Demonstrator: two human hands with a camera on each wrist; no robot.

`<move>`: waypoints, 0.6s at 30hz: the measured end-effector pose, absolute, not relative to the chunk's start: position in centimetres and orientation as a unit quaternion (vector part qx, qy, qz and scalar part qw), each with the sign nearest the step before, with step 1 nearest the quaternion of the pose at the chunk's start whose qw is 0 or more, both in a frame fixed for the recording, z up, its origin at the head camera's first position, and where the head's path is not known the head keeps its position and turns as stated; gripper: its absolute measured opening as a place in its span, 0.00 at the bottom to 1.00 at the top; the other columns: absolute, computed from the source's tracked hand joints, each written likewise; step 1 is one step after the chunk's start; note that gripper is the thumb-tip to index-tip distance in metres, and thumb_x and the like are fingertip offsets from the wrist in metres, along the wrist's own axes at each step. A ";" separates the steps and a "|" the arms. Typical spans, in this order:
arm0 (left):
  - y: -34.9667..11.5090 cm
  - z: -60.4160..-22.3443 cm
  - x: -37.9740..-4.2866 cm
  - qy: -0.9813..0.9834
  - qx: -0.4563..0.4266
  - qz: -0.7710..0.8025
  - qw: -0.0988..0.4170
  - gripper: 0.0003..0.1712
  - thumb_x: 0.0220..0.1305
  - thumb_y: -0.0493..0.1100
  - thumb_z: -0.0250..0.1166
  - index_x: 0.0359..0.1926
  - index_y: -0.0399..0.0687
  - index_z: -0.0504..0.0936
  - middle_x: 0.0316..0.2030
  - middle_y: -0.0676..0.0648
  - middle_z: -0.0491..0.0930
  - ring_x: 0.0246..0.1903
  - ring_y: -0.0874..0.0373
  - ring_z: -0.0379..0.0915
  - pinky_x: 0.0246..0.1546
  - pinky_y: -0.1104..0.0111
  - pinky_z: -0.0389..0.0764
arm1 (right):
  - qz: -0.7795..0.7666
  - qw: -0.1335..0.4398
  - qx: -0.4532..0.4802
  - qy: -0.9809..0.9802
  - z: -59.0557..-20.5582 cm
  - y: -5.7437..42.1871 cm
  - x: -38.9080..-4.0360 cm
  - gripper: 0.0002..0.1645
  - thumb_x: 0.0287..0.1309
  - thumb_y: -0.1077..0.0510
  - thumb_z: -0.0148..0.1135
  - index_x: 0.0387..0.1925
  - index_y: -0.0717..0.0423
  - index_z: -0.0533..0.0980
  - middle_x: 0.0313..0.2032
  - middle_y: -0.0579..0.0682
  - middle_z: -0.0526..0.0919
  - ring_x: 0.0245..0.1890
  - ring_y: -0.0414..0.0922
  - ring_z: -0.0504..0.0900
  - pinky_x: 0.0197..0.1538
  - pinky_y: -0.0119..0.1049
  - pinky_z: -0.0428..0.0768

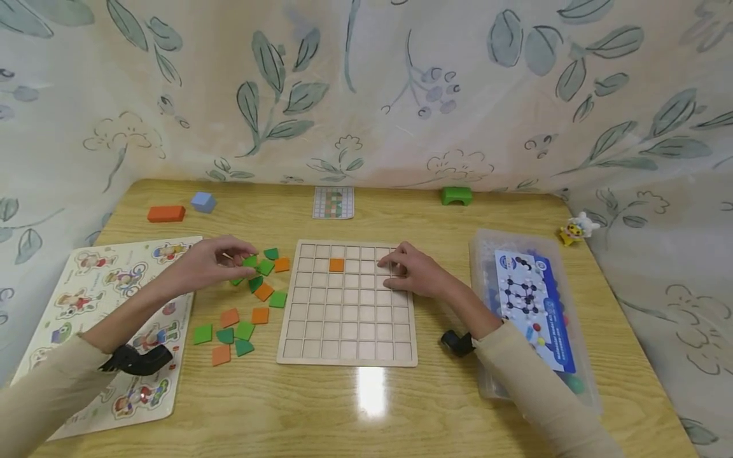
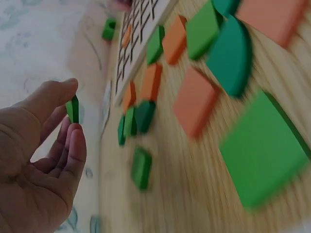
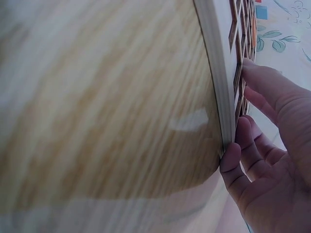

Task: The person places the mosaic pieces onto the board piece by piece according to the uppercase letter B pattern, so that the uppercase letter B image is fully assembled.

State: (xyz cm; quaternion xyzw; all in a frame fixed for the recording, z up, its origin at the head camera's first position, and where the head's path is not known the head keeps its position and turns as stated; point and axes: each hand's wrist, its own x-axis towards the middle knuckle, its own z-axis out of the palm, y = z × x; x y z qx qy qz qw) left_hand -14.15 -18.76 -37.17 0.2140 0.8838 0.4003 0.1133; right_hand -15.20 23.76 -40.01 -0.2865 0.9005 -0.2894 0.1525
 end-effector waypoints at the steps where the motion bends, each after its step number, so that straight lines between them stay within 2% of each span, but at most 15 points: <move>1: -18.3 -37.3 -14.3 0.881 0.219 0.403 0.116 0.21 0.59 0.44 0.70 0.53 0.42 0.81 0.38 0.46 0.80 0.36 0.60 0.73 0.37 0.72 0.77 | -0.290 0.153 -0.287 0.900 -40.0 23.7 -15.2 0.22 0.60 0.55 0.66 0.55 0.55 0.77 0.41 0.53 0.71 0.36 0.42 0.70 0.40 0.35 0.71; 10: -12.2 -37.5 -15.7 0.863 0.276 0.401 0.138 0.21 0.57 0.42 0.72 0.52 0.41 0.82 0.39 0.45 0.81 0.37 0.58 0.76 0.41 0.69 0.80 | -0.291 0.154 -0.283 0.901 -39.8 23.6 -15.2 0.22 0.59 0.56 0.67 0.55 0.55 0.78 0.40 0.53 0.71 0.36 0.43 0.68 0.40 0.36 0.70; 18: -8.0 -37.6 -16.5 0.847 0.292 0.420 0.149 0.19 0.60 0.41 0.69 0.52 0.41 0.83 0.44 0.45 0.79 0.41 0.56 0.75 0.45 0.68 0.79 | -0.287 0.159 -0.274 0.904 -39.9 23.6 -15.2 0.22 0.59 0.55 0.67 0.55 0.54 0.78 0.41 0.51 0.71 0.36 0.42 0.68 0.41 0.35 0.71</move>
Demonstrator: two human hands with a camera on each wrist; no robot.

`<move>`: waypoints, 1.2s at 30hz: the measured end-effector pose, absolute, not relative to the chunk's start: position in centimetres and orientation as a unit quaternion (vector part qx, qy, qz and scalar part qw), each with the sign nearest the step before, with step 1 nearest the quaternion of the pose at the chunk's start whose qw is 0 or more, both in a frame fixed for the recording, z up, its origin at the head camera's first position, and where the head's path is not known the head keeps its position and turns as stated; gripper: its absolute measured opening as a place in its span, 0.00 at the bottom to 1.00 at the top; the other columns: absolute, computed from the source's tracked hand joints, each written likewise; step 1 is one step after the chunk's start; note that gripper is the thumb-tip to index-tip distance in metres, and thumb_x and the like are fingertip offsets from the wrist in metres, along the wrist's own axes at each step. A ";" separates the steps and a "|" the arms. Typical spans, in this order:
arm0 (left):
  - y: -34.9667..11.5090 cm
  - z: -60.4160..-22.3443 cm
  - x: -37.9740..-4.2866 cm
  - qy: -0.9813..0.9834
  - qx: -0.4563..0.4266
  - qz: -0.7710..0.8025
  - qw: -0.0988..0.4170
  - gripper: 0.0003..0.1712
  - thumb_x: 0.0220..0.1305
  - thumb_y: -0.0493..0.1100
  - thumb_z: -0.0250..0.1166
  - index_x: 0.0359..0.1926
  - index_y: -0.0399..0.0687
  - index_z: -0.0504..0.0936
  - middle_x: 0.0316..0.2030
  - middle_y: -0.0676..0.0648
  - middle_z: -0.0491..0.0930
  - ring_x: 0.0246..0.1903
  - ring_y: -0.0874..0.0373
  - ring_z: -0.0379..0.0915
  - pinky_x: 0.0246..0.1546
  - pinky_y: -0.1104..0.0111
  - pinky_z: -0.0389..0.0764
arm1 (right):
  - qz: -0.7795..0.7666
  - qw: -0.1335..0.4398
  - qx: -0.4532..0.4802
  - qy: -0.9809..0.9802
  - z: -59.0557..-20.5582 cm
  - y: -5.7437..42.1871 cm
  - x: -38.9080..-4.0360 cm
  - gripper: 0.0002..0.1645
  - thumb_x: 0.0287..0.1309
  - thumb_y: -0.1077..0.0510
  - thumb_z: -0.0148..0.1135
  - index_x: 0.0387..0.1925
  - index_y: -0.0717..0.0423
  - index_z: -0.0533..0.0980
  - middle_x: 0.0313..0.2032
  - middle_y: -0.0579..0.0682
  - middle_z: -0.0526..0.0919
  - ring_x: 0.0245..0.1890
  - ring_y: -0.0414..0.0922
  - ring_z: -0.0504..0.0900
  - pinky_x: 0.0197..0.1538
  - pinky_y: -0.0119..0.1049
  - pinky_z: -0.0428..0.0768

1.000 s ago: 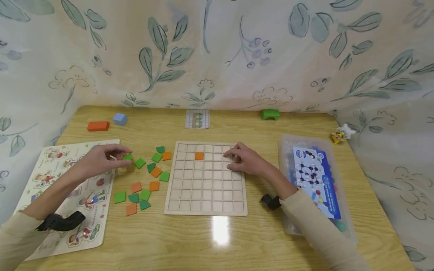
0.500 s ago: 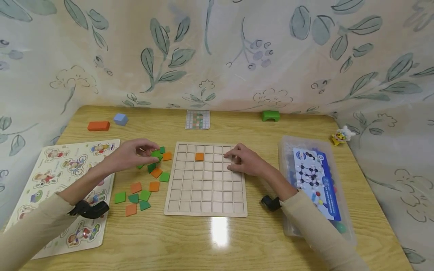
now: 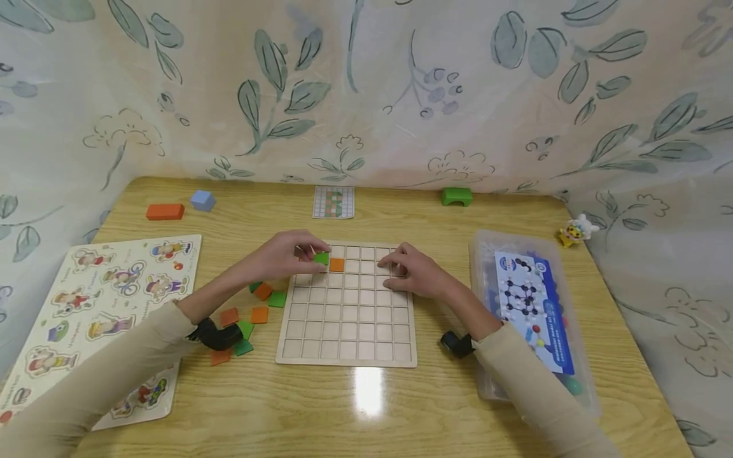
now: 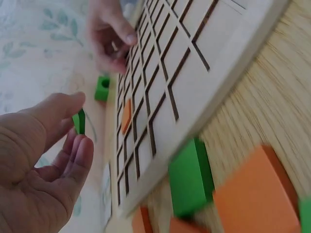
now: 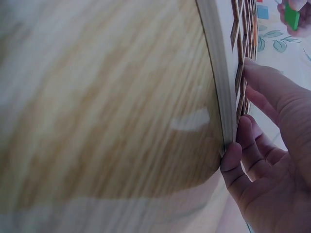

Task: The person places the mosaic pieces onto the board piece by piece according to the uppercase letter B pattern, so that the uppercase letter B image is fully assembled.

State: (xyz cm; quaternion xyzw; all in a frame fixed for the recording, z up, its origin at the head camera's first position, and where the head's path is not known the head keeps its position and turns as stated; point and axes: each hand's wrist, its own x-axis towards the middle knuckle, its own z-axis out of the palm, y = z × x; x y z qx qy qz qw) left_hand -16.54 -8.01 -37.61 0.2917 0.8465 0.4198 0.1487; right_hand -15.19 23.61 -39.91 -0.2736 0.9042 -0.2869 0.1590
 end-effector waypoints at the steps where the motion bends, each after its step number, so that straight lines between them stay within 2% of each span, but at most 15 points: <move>1: -7.6 -37.6 -16.6 0.845 0.295 0.420 0.151 0.19 0.60 0.41 0.69 0.53 0.41 0.82 0.44 0.45 0.79 0.41 0.56 0.75 0.45 0.69 0.79 | -0.287 0.158 -0.273 0.904 -39.9 23.6 -15.2 0.22 0.59 0.55 0.67 0.55 0.54 0.78 0.41 0.51 0.71 0.36 0.42 0.68 0.41 0.35 0.71; 16: -4.1 -37.6 -17.1 0.850 0.317 0.386 0.167 0.19 0.61 0.42 0.68 0.54 0.42 0.82 0.46 0.44 0.78 0.42 0.56 0.77 0.45 0.70 0.79 | -0.287 0.151 -0.283 0.902 -40.0 23.9 -15.3 0.22 0.59 0.55 0.67 0.55 0.54 0.78 0.41 0.51 0.71 0.36 0.42 0.68 0.42 0.36 0.71; 23: -2.8 -37.6 -17.4 0.875 0.325 0.327 0.149 0.19 0.62 0.43 0.67 0.54 0.45 0.82 0.46 0.45 0.78 0.42 0.56 0.76 0.44 0.68 0.78 | -0.287 0.147 -0.286 0.902 -40.0 23.9 -15.3 0.22 0.59 0.55 0.67 0.55 0.54 0.78 0.41 0.52 0.71 0.36 0.42 0.69 0.42 0.36 0.71; 36: -1.5 -38.2 -17.2 0.897 0.331 0.263 0.130 0.17 0.63 0.43 0.66 0.52 0.44 0.82 0.42 0.48 0.81 0.41 0.57 0.74 0.46 0.65 0.76 | -0.289 0.141 -0.293 0.900 -40.1 23.7 -15.2 0.22 0.58 0.56 0.67 0.54 0.55 0.78 0.39 0.52 0.71 0.35 0.42 0.69 0.40 0.35 0.71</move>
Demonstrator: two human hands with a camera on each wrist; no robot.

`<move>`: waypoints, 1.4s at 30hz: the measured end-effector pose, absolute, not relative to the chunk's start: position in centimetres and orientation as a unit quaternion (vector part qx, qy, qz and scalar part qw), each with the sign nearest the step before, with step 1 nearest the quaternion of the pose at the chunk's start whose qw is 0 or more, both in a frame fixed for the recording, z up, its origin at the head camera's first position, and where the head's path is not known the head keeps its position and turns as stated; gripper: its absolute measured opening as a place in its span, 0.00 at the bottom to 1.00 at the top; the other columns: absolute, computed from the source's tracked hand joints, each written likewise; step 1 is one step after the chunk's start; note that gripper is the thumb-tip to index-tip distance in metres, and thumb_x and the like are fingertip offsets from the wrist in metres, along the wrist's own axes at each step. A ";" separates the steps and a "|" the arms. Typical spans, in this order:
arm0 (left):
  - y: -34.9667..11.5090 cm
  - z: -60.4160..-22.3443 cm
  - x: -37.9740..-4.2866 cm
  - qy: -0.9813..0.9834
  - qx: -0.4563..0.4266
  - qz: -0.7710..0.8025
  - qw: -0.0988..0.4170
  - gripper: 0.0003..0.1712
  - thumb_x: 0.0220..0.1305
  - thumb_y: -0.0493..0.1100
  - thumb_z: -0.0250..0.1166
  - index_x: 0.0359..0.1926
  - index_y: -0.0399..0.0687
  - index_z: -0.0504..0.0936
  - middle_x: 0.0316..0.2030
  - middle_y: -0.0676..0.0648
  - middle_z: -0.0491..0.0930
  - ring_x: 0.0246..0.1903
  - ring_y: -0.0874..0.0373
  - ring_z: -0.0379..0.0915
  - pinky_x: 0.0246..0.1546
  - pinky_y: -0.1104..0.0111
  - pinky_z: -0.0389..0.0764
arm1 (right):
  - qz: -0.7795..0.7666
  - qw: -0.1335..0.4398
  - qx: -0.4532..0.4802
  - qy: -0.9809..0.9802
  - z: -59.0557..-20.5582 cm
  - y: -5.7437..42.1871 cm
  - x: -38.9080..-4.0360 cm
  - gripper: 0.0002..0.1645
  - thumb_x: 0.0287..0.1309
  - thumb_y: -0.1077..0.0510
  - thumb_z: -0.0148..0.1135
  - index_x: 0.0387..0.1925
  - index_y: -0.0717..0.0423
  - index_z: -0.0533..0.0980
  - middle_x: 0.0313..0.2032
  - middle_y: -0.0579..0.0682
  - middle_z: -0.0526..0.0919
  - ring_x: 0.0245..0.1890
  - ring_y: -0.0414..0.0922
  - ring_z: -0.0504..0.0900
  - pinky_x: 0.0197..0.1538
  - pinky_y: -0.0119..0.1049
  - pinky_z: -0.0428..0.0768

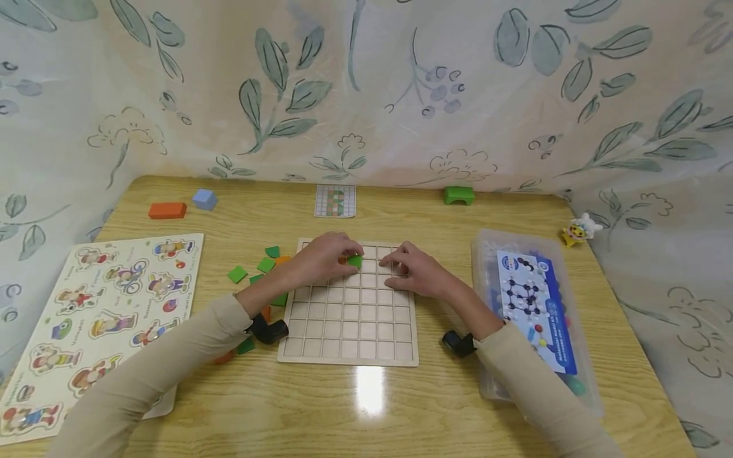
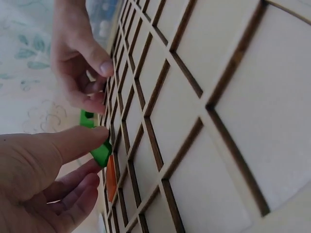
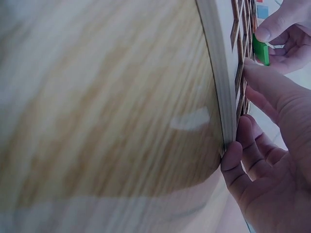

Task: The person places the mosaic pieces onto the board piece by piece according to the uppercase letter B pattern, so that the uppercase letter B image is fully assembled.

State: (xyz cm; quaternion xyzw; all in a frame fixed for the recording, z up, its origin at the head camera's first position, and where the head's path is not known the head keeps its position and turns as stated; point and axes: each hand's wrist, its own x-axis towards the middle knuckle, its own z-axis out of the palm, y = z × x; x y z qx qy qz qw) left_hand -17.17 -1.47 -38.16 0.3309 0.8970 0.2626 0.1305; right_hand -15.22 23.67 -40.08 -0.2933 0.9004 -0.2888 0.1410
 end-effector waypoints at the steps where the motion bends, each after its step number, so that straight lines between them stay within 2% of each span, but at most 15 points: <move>1: -1.5 -38.2 -17.1 0.898 0.331 0.260 0.128 0.17 0.63 0.43 0.66 0.52 0.45 0.83 0.41 0.48 0.81 0.40 0.57 0.73 0.45 0.65 0.75 | -0.289 0.143 -0.292 0.901 -40.1 23.6 -15.2 0.22 0.58 0.56 0.67 0.54 0.54 0.78 0.39 0.52 0.71 0.35 0.42 0.69 0.41 0.35 0.71; 13: -2.1 -38.4 -16.9 0.902 0.328 0.256 0.113 0.15 0.62 0.46 0.67 0.50 0.49 0.84 0.40 0.49 0.81 0.38 0.57 0.69 0.40 0.66 0.71 | -0.294 0.158 -0.275 0.902 -39.9 23.5 -15.2 0.21 0.60 0.56 0.66 0.55 0.54 0.78 0.41 0.52 0.70 0.36 0.43 0.70 0.41 0.36 0.71; 21: -2.1 -38.4 -16.8 0.908 0.318 0.244 0.124 0.16 0.62 0.48 0.68 0.50 0.52 0.85 0.47 0.49 0.81 0.47 0.55 0.73 0.41 0.65 0.75 | -0.292 0.167 -0.267 0.903 -39.7 23.3 -15.0 0.21 0.61 0.56 0.65 0.56 0.53 0.77 0.41 0.53 0.70 0.36 0.43 0.69 0.41 0.35 0.70; 27: -2.0 -38.6 -16.8 0.910 0.309 0.248 0.125 0.15 0.60 0.48 0.69 0.47 0.51 0.87 0.45 0.50 0.80 0.46 0.55 0.72 0.37 0.68 0.73 | -0.293 0.166 -0.265 0.903 -39.8 23.4 -15.1 0.21 0.60 0.56 0.65 0.55 0.53 0.77 0.40 0.52 0.69 0.36 0.43 0.68 0.40 0.34 0.70; 37: -2.3 -38.8 -17.0 0.906 0.327 0.245 0.111 0.21 0.60 0.49 0.70 0.53 0.49 0.84 0.49 0.48 0.80 0.49 0.52 0.73 0.48 0.61 0.75 | -0.295 0.162 -0.267 0.903 -39.9 23.5 -15.2 0.21 0.60 0.56 0.65 0.55 0.53 0.78 0.40 0.52 0.69 0.35 0.42 0.68 0.40 0.34 0.70; 42: -4.6 -38.1 -16.9 0.906 0.320 0.257 0.105 0.26 0.60 0.51 0.69 0.58 0.48 0.80 0.54 0.45 0.78 0.52 0.50 0.72 0.52 0.59 0.76 | -0.299 0.158 -0.277 0.900 -39.9 23.6 -15.1 0.21 0.60 0.56 0.66 0.55 0.54 0.78 0.39 0.52 0.69 0.35 0.43 0.69 0.39 0.33 0.70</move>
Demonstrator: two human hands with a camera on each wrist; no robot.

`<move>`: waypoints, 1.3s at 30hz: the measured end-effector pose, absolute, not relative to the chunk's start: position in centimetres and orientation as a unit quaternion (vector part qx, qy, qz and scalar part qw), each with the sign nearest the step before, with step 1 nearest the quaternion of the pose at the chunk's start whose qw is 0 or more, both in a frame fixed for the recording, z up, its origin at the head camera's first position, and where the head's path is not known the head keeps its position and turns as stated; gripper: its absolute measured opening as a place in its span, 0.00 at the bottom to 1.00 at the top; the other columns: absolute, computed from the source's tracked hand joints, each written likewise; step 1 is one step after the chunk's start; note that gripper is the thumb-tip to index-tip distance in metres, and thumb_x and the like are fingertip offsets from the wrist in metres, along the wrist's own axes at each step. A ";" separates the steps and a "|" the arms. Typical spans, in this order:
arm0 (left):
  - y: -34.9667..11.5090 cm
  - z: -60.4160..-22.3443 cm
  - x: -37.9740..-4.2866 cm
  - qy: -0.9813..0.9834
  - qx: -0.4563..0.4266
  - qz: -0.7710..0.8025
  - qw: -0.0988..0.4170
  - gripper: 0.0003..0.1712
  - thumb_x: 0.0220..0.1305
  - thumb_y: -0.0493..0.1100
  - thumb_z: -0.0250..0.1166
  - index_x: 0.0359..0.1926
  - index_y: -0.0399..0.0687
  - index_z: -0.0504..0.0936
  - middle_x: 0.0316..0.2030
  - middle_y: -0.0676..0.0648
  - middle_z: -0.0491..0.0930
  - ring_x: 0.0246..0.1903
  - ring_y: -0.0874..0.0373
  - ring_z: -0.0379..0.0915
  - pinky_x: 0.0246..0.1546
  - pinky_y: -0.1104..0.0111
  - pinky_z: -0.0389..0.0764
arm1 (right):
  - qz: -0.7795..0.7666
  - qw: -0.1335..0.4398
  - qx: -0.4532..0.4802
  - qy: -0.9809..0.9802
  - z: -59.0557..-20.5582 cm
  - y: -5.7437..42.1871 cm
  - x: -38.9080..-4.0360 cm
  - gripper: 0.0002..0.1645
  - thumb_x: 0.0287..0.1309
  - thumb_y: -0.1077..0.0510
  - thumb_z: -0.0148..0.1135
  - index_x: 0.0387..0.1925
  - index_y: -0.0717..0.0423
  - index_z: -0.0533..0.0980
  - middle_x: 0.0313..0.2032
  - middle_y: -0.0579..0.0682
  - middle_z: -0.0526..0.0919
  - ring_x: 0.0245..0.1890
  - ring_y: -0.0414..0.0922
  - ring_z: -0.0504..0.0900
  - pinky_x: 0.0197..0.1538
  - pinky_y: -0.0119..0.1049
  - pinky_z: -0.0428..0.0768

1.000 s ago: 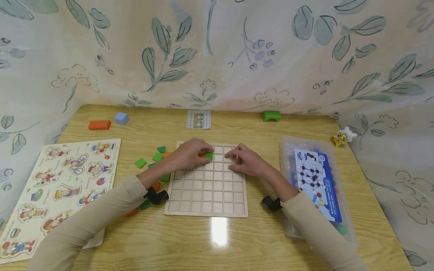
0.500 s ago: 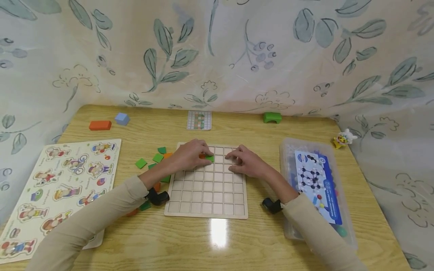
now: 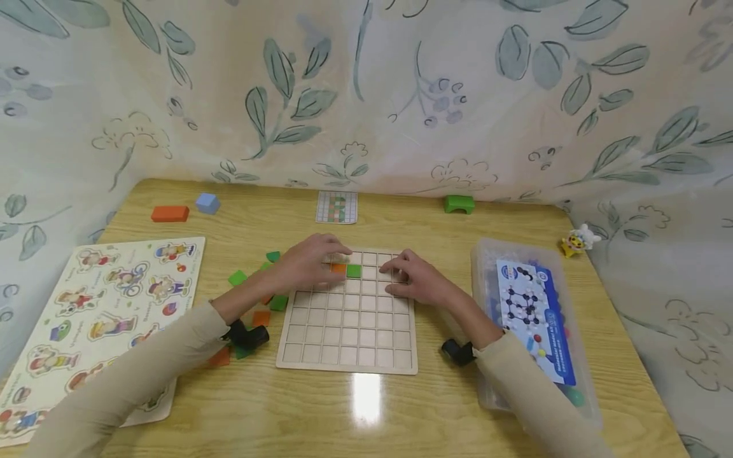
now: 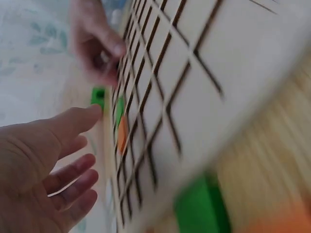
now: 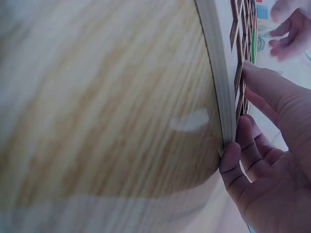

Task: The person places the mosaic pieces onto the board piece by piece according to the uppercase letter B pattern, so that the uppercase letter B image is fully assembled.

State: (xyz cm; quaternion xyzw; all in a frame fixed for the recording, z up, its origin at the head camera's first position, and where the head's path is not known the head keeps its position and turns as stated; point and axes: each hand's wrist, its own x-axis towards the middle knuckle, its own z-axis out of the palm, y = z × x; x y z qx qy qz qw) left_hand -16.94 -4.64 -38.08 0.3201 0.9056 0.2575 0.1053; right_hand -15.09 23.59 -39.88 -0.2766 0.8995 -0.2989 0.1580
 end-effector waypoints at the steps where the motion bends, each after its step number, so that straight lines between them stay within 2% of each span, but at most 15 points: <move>1: -5.5 -37.8 -16.9 0.906 0.315 0.264 0.102 0.26 0.61 0.51 0.68 0.58 0.47 0.80 0.54 0.44 0.77 0.52 0.50 0.73 0.52 0.58 0.76 | -0.301 0.157 -0.278 0.899 -39.9 23.6 -15.1 0.21 0.60 0.56 0.66 0.55 0.54 0.78 0.39 0.52 0.69 0.35 0.43 0.69 0.39 0.33 0.70; 9: -15.5 -37.6 -17.0 0.903 0.242 0.340 0.104 0.21 0.66 0.44 0.64 0.58 0.42 0.79 0.54 0.39 0.77 0.53 0.44 0.75 0.51 0.53 0.78 | -0.298 0.159 -0.276 0.900 -39.9 23.5 -15.0 0.22 0.60 0.56 0.66 0.56 0.54 0.77 0.39 0.52 0.69 0.36 0.42 0.68 0.40 0.33 0.70; 14: -19.1 -38.8 -16.4 0.898 0.222 0.365 0.102 0.20 0.67 0.42 0.63 0.57 0.39 0.79 0.53 0.38 0.78 0.50 0.46 0.76 0.51 0.54 0.79 | -0.299 0.157 -0.279 0.899 -39.9 23.6 -14.8 0.22 0.60 0.56 0.65 0.56 0.55 0.77 0.39 0.52 0.69 0.35 0.42 0.68 0.40 0.33 0.70; 20: -19.6 -39.5 -16.2 0.880 0.225 0.403 0.115 0.21 0.68 0.43 0.61 0.59 0.39 0.77 0.54 0.38 0.79 0.51 0.46 0.77 0.53 0.54 0.78 | -0.297 0.159 -0.276 0.900 -39.9 23.5 -14.8 0.22 0.61 0.56 0.65 0.56 0.54 0.77 0.40 0.52 0.69 0.36 0.42 0.69 0.41 0.34 0.70; 30: -19.0 -39.7 -18.1 0.847 0.205 0.462 0.162 0.23 0.70 0.48 0.59 0.63 0.44 0.74 0.59 0.41 0.76 0.56 0.48 0.74 0.56 0.54 0.75 | -0.295 0.167 -0.271 0.901 -40.2 23.4 -15.0 0.22 0.61 0.55 0.65 0.57 0.53 0.77 0.41 0.52 0.70 0.37 0.42 0.70 0.42 0.36 0.72; 34: -19.1 -40.1 -18.6 0.842 0.225 0.456 0.180 0.22 0.70 0.47 0.59 0.62 0.44 0.75 0.57 0.42 0.77 0.54 0.50 0.74 0.54 0.61 0.76 | -0.295 0.166 -0.266 0.902 -40.1 23.5 -15.0 0.22 0.60 0.55 0.66 0.56 0.53 0.77 0.41 0.52 0.70 0.37 0.42 0.70 0.41 0.35 0.72; 39: -19.2 -40.5 -19.0 0.843 0.243 0.436 0.200 0.22 0.70 0.46 0.59 0.62 0.46 0.75 0.51 0.44 0.79 0.47 0.55 0.74 0.46 0.69 0.75 | -0.299 0.169 -0.263 0.902 -39.8 23.4 -15.0 0.22 0.61 0.55 0.65 0.57 0.53 0.77 0.41 0.53 0.70 0.37 0.43 0.70 0.42 0.35 0.72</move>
